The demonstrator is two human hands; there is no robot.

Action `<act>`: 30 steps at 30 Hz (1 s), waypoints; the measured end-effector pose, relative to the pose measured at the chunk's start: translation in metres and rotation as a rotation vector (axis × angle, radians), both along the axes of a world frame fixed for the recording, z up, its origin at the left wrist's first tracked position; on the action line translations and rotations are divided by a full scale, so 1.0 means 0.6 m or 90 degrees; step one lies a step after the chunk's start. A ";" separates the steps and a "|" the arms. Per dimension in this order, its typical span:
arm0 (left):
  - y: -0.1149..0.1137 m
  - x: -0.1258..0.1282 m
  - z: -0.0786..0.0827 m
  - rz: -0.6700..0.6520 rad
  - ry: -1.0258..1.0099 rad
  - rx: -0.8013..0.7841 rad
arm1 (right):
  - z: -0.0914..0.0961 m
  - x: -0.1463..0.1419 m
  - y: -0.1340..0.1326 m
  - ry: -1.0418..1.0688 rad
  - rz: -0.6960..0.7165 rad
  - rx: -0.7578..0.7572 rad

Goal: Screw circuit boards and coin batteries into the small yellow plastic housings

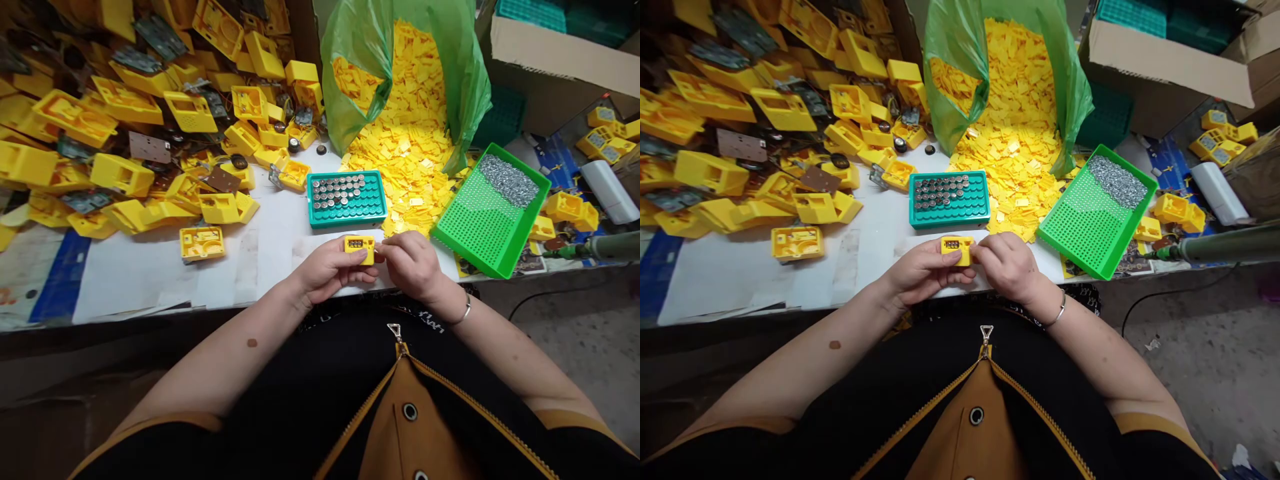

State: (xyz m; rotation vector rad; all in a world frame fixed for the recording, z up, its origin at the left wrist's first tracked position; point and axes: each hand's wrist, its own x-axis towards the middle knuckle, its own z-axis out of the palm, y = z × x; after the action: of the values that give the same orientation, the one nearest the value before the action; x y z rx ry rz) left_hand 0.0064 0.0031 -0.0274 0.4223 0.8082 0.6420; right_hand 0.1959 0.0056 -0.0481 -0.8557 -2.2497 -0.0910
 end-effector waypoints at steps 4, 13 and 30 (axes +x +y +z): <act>-0.007 0.003 0.005 0.048 0.041 0.002 | 0.020 0.002 0.004 0.232 -0.062 -0.273; -0.018 0.021 0.002 0.072 0.132 0.151 | 0.061 -0.032 -0.013 0.321 -0.094 -0.566; -0.014 -0.006 -0.002 -0.056 0.230 0.357 | 0.042 -0.035 -0.014 0.238 -0.069 -0.724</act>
State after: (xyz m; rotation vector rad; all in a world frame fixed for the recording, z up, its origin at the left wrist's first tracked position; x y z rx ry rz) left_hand 0.0031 -0.0054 -0.0285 1.1015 0.9387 0.7180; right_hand 0.1748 -0.0026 -0.0231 -1.3906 -1.7736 1.2869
